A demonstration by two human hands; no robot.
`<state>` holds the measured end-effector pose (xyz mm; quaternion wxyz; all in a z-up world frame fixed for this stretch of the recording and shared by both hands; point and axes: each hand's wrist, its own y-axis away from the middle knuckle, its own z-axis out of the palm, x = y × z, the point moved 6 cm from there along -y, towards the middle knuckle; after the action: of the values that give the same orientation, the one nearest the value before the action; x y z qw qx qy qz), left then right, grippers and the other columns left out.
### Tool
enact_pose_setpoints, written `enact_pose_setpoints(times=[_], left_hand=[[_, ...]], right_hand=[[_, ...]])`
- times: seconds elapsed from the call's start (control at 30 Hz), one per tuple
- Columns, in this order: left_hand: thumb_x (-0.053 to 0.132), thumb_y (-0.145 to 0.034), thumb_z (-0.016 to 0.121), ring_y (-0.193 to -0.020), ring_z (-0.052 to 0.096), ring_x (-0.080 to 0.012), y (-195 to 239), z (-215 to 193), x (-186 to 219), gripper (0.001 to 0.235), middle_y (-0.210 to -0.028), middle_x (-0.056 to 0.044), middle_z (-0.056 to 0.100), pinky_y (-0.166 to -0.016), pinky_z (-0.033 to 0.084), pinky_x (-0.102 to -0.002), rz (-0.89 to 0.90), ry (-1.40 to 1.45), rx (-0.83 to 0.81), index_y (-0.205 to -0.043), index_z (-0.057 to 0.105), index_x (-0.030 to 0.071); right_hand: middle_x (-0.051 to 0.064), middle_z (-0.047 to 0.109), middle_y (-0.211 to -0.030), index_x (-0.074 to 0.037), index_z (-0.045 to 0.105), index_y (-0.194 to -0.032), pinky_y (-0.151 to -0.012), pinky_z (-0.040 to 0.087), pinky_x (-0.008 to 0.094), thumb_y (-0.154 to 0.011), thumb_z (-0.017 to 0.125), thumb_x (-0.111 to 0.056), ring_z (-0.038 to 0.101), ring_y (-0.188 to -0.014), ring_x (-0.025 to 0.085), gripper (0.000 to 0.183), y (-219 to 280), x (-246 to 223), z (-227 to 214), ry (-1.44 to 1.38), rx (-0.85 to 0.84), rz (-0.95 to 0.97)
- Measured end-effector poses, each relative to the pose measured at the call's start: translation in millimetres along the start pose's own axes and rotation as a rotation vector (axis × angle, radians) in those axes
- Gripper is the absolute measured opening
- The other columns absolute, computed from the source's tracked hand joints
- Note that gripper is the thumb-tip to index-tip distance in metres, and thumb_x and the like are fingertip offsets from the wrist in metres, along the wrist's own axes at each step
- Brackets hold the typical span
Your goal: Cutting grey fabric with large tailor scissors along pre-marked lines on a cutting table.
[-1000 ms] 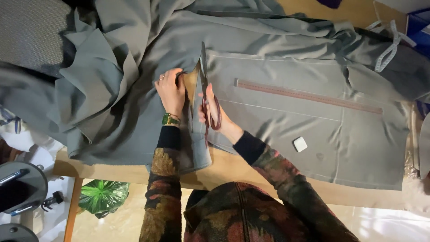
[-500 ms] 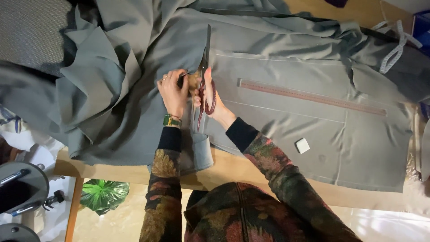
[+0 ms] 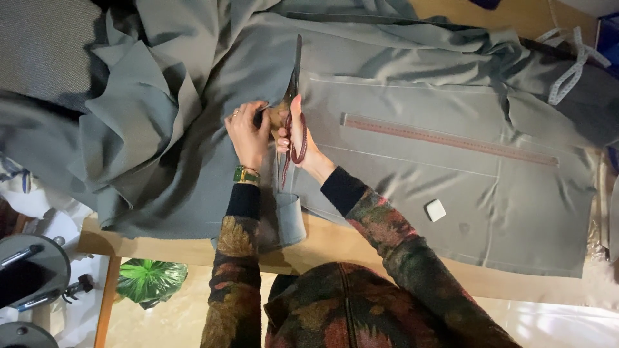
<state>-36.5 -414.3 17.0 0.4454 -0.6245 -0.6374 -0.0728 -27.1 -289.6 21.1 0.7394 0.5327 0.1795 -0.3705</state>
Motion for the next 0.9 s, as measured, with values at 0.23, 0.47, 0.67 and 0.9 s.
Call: enact_pose_setpoints(times=[0.23,0.47,0.67,0.9], left_hand=[[0.02,-0.091,0.075,-0.093,0.067,-0.0198,0,0,-1,0.016,-0.096,0.005,0.069,-0.087,0.041,-0.038,-0.009,0.002,-0.003,-0.105,0.067,0.023],[0.02,-0.09,0.075,-0.092,0.068,-0.0198,2,5,-9,0.017,-0.096,0.005,0.07,-0.087,0.042,-0.038,-0.013,0.008,-0.003,-0.104,0.068,0.024],[0.021,-0.091,0.073,-0.091,0.068,-0.0184,-1,0,-4,0.015,-0.096,0.007,0.07,-0.086,0.043,-0.037,-0.019,-0.002,-0.004,-0.104,0.067,0.025],[0.022,-0.087,0.076,-0.086,0.067,-0.0198,1,6,-9,0.018,-0.088,0.004,0.067,-0.084,0.046,-0.037,0.008,-0.107,0.008,-0.102,0.068,0.026]], right_hand=[[-0.003,0.035,-0.08,-0.014,0.042,-0.134,-0.042,0.032,0.016,-0.072,0.048,-0.093,0.038,-0.054,0.006,0.101,-4,3,0,-0.022,0.009,0.01],[-0.003,0.031,-0.078,-0.009,0.039,-0.141,-0.041,0.029,0.017,-0.073,0.042,-0.093,0.034,-0.052,0.004,0.108,2,-2,2,-0.003,0.006,0.021],[-0.001,0.036,-0.08,-0.011,0.04,-0.142,-0.043,0.033,0.018,-0.072,0.043,-0.094,0.039,-0.054,0.006,0.109,1,1,-1,-0.004,-0.007,0.024],[0.002,0.034,-0.083,-0.01,0.04,-0.14,-0.05,0.029,0.022,-0.081,0.04,-0.091,0.036,-0.058,0.009,0.101,73,10,-54,0.145,-0.128,0.04]])
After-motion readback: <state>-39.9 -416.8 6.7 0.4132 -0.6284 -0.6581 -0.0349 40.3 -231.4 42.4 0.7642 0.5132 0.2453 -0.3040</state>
